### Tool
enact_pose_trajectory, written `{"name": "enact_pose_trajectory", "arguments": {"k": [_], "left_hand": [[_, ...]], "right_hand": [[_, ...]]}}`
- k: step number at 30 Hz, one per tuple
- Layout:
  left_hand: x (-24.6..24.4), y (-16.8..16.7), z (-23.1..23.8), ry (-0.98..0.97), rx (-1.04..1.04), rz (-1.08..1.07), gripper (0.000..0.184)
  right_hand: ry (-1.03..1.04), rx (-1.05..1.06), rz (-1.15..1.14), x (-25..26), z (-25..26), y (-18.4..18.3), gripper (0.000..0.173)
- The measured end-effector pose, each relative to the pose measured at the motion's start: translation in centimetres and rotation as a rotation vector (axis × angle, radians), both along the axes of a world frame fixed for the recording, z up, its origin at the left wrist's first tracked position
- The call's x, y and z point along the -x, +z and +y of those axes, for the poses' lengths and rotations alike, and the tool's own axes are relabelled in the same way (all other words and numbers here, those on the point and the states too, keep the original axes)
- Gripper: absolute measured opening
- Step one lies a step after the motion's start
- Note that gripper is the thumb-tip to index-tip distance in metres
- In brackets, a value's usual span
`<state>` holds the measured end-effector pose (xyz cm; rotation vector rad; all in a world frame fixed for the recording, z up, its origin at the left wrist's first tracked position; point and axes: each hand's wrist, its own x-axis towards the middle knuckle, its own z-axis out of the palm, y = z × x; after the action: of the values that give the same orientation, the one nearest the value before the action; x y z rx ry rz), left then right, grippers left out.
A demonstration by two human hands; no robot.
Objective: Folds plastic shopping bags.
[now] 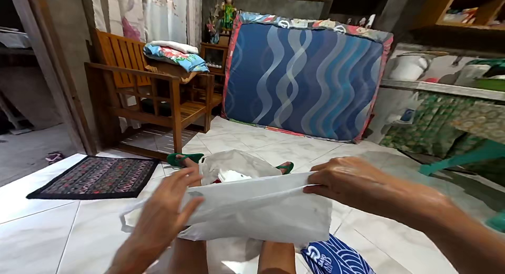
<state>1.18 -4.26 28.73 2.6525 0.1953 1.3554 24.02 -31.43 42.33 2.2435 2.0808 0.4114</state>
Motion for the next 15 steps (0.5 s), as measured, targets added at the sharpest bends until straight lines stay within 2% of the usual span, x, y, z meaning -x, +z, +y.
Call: {"name": "enact_pose_trajectory", "arguments": {"k": [4,5,6,9,10,11,13,14,15], "left_hand": [[-7.2,4.9,-5.5,-0.388,-0.079,0.027,0.084],[-8.5,5.7,-6.4,-0.454,-0.087,0.063,0.088],[-9.4,6.2,-7.0,-0.497,-0.083,0.098,0.085],[-10.2,7.3,-7.4,-0.547,0.079,0.181,0.047],[-10.2,7.6,-6.9,-0.558,0.162,0.196,0.039],[-10.1,7.7,-6.4,-0.569,0.243,0.196,0.034],[-9.9,8.2,-5.5,-0.606,0.401,0.193,0.028],[-9.8,8.4,-5.1,-0.633,0.462,0.195,0.027],[-9.7,8.6,-4.9,-0.657,0.500,0.195,0.028]], "right_hand": [[0.113,-0.003,-0.015,1.8,1.6,0.6,0.027],[0.146,-0.026,-0.026,2.0,1.7,0.8,0.026],[0.188,-0.079,-0.037,2.0,1.8,1.0,0.024],[0.269,-0.414,-0.016,0.9,1.5,1.0,0.017],[0.235,-0.513,0.034,0.6,1.2,0.8,0.025],[0.175,-0.567,0.098,0.3,0.8,0.5,0.039],[0.060,-0.574,0.212,0.0,0.3,-0.8,0.065],[0.028,-0.568,0.240,-0.1,0.1,-1.8,0.063],[0.020,-0.568,0.259,-0.1,0.2,-2.8,0.049]]}}
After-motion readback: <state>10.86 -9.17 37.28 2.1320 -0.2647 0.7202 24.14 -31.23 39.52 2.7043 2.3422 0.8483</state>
